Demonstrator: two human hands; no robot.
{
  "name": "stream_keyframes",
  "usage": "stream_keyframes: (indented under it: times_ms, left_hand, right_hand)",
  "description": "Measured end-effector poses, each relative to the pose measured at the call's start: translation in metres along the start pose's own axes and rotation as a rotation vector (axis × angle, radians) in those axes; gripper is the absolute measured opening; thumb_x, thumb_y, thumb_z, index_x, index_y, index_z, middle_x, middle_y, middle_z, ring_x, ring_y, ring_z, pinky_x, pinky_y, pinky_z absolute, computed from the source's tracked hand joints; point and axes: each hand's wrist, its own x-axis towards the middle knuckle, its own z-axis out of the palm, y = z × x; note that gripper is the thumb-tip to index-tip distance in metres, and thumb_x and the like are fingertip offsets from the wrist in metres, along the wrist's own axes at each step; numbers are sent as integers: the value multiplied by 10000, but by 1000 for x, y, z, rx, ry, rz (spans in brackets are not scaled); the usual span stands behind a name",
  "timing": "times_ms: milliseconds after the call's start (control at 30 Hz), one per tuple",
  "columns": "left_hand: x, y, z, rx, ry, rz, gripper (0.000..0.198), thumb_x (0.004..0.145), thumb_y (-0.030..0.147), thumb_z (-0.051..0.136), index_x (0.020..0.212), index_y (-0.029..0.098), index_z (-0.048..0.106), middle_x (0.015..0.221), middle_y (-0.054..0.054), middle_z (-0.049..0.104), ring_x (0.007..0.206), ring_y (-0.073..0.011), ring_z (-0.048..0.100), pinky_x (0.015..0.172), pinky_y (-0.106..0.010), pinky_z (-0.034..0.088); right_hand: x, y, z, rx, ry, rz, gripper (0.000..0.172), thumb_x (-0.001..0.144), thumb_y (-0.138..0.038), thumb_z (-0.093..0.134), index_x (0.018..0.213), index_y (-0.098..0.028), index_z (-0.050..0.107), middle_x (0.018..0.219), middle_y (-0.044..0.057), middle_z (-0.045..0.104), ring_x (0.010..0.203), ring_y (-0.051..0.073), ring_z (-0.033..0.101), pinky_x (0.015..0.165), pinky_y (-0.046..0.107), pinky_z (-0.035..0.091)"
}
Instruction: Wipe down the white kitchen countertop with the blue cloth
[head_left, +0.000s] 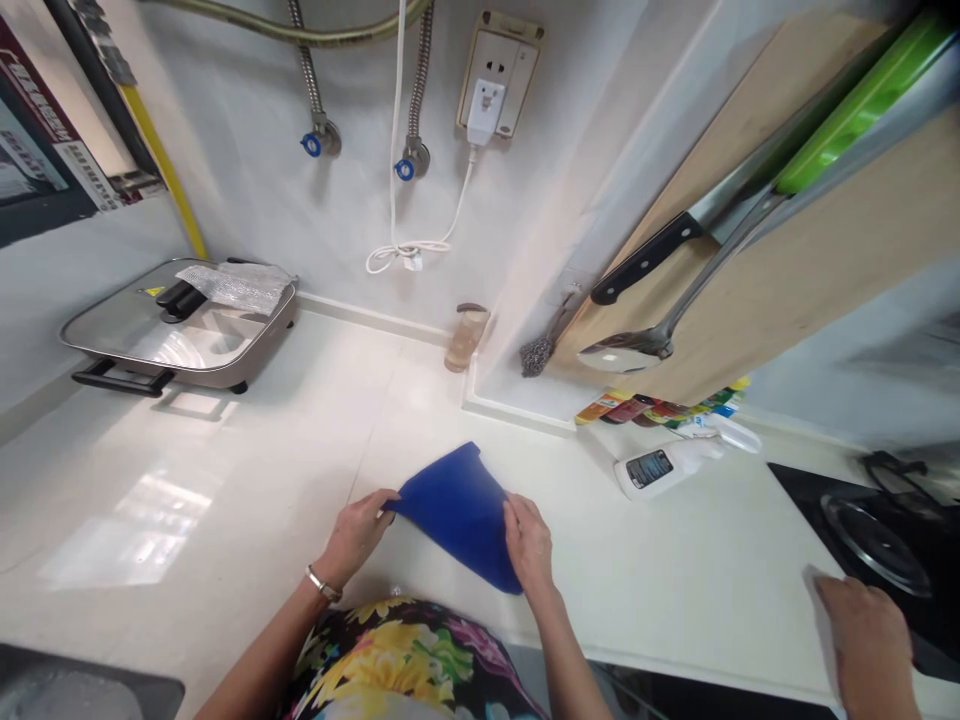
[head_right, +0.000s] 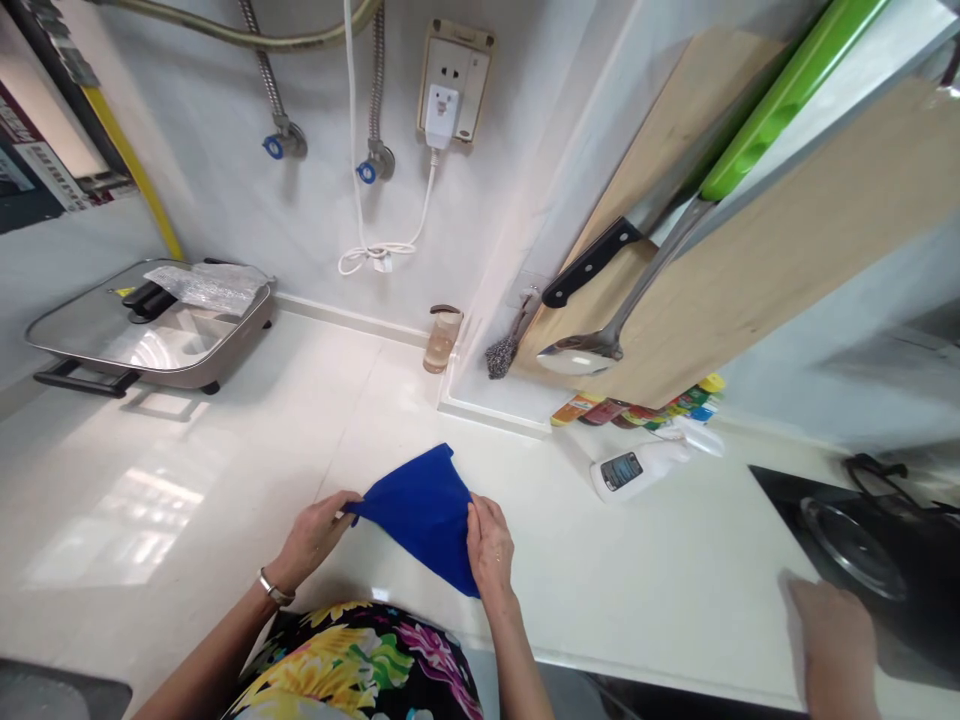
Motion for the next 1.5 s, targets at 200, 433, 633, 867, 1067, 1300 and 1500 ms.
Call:
stream_keyframes:
  times_ms: [200,433,633,867,1067,1300,1500]
  left_hand:
    - [27,25,-18,-158,117,247,340,979,215,432,1222,221,669,1215,-42,752,1075,-155,729,999,-318,602]
    - [58,78,-73,-273,183,351,205,933,323,630,1056,230,765,988,-9,790,706,-83,696,643,-169,579]
    - [93,97,-77,-588,-5,171,299,859,432,703,958,154,754,774,-18,753,562,-106,658,468,-185,548]
    - [139,111,-60,-540,181,285,283,878,417,682,989,165,752,915,-49,783,828,-163,748,827,-300,660]
    - [117,98,-64,-361,99,463,261,947,392,620,1068,197,746,1117,-62,774,1064,-169,726,1046,-333,585]
    - [30,18,-11,-136,-318,446,175,943,262,584,964,215,751,970,-54,785,888,-163,751,877,-277,608]
    - [10,2,-3,-75,-424,329,184,916,238,603,1008,249,763,1001,-31,786,908,-169,744,877,-270,581]
  right_hand:
    - [14,-37,-66,32,230,64,552,996,-596,480,1183,-159,759,1098,138,780,956,243,736,895,352,574]
    - [24,-80,-132,167,465,61,560,948,-530,636,1347,-138,662,751,15,682,642,135,599,668,266,498]
    - [34,-69,-137,198,453,68,465,925,-553,643,1163,-168,745,868,65,738,776,189,673,762,317,537]
    - [77,-60,-139,290,513,66,472,910,-579,639,1096,-159,749,947,93,757,819,207,688,793,356,559]
    - [52,-48,-133,291,548,150,483,908,-568,643,1166,-169,730,1100,115,762,1003,244,702,953,403,529]
    - [-77,13,-63,350,127,543,526,807,-666,688,1018,-193,780,1057,109,798,1011,290,732,863,384,591]
    - [-106,22,-57,330,16,586,485,846,-635,653,1051,-212,776,1103,112,794,1103,309,726,945,431,576]
